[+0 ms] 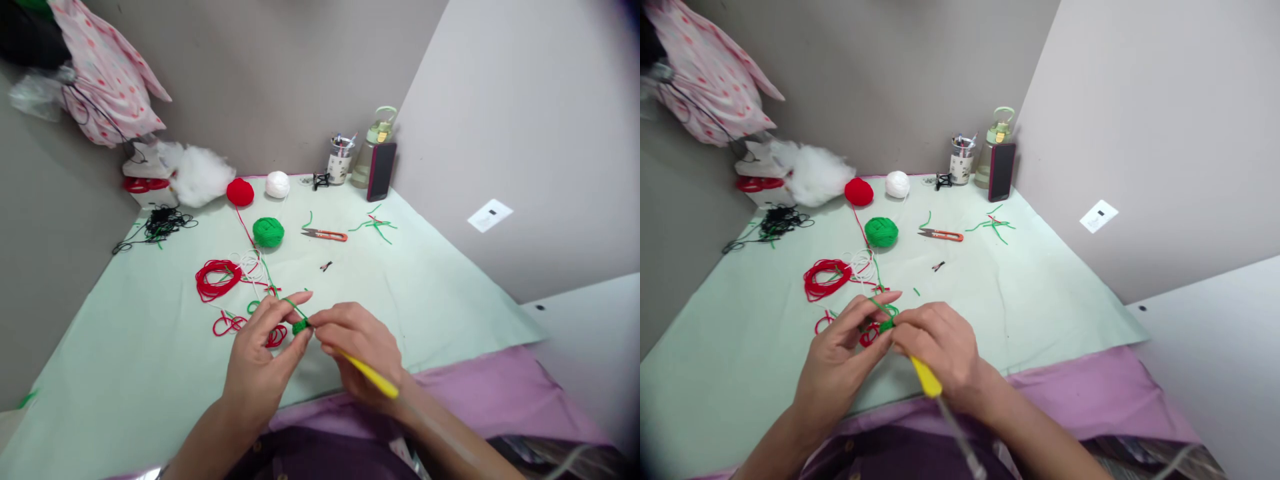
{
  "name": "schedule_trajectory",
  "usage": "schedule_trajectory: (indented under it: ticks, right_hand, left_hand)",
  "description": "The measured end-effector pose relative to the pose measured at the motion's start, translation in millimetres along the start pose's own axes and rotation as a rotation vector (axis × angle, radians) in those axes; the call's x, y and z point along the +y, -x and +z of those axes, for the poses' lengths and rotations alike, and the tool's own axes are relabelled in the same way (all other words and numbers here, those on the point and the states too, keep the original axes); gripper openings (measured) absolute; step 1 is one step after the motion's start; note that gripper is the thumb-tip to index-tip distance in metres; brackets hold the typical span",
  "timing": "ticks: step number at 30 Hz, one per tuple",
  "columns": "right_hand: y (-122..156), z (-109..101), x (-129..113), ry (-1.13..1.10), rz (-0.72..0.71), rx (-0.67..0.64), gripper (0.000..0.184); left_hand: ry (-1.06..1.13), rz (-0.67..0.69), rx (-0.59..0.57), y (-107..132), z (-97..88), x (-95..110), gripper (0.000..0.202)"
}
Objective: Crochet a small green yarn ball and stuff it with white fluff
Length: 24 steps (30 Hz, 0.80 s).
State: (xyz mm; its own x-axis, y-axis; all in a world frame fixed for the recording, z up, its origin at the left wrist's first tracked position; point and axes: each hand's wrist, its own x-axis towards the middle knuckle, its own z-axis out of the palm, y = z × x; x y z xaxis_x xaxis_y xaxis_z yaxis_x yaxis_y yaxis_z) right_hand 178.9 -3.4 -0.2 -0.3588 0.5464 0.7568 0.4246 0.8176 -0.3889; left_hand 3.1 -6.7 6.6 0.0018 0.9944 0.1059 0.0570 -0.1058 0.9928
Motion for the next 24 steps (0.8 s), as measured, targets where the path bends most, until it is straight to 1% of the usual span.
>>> schedule_trajectory:
  ticks: [2,3,6,8,9,11,13,15,17,18,20,22,24]
  right_hand:
    - [1.8,1.5,0.2,0.134,-0.076,-0.001,0.023]
    - [3.1,2.0,0.0,0.184,-0.100,0.001,0.023]
    - [8.3,2.2,-2.4,0.253,-0.099,0.013,0.033]
    - [10.6,2.1,-4.4,0.165,-0.031,0.029,0.039]
    - [10.7,2.0,-5.1,0.069,0.027,0.053,0.039]
    - [8.7,2.3,-5.5,-0.174,0.186,0.139,0.032]
    - [4.4,2.9,-4.6,-0.430,0.372,0.251,0.024]
    - [-0.7,4.2,-3.4,-0.646,0.515,0.304,0.019]
    - [-4.8,5.8,-2.7,-0.760,0.562,0.294,0.017]
    - [-6.0,6.7,-2.8,-0.758,0.555,0.275,0.016]
    - [-6.1,8.2,-3.8,-0.658,0.512,0.244,0.014]
    - [-2.9,9.3,-5.7,-0.477,0.442,0.218,0.016]
    - [2.4,9.7,-7.6,-0.267,0.355,0.183,0.023]
  left_hand:
    - [0.048,-0.032,0.002,1.7,1.4,1.3,0.032]
    - [0.093,-0.070,-0.010,2.6,2.0,1.9,0.033]
    - [0.339,-0.251,-0.082,3.8,3.0,2.9,0.040]
    - [0.532,-0.391,-0.165,2.3,2.7,2.7,0.047]
    - [0.607,-0.445,-0.198,1.0,2.1,2.5,0.049]
    - [0.684,-0.506,-0.207,-2.1,0.3,2.2,0.049]
    - [0.672,-0.497,-0.146,-4.3,-1.4,2.4,0.045]
    - [0.615,-0.444,-0.102,-4.7,-1.9,3.3,0.043]
    - [0.559,-0.385,-0.113,-3.3,-0.4,4.1,0.045]
    - [0.536,-0.358,-0.122,-2.4,0.9,4.3,0.046]
    - [0.502,-0.323,-0.119,-0.4,4.2,3.7,0.046]
    - [0.484,-0.307,-0.079,1.0,7.4,2.3,0.045]
    - [0.499,-0.320,-0.047,1.4,9.7,0.7,0.046]
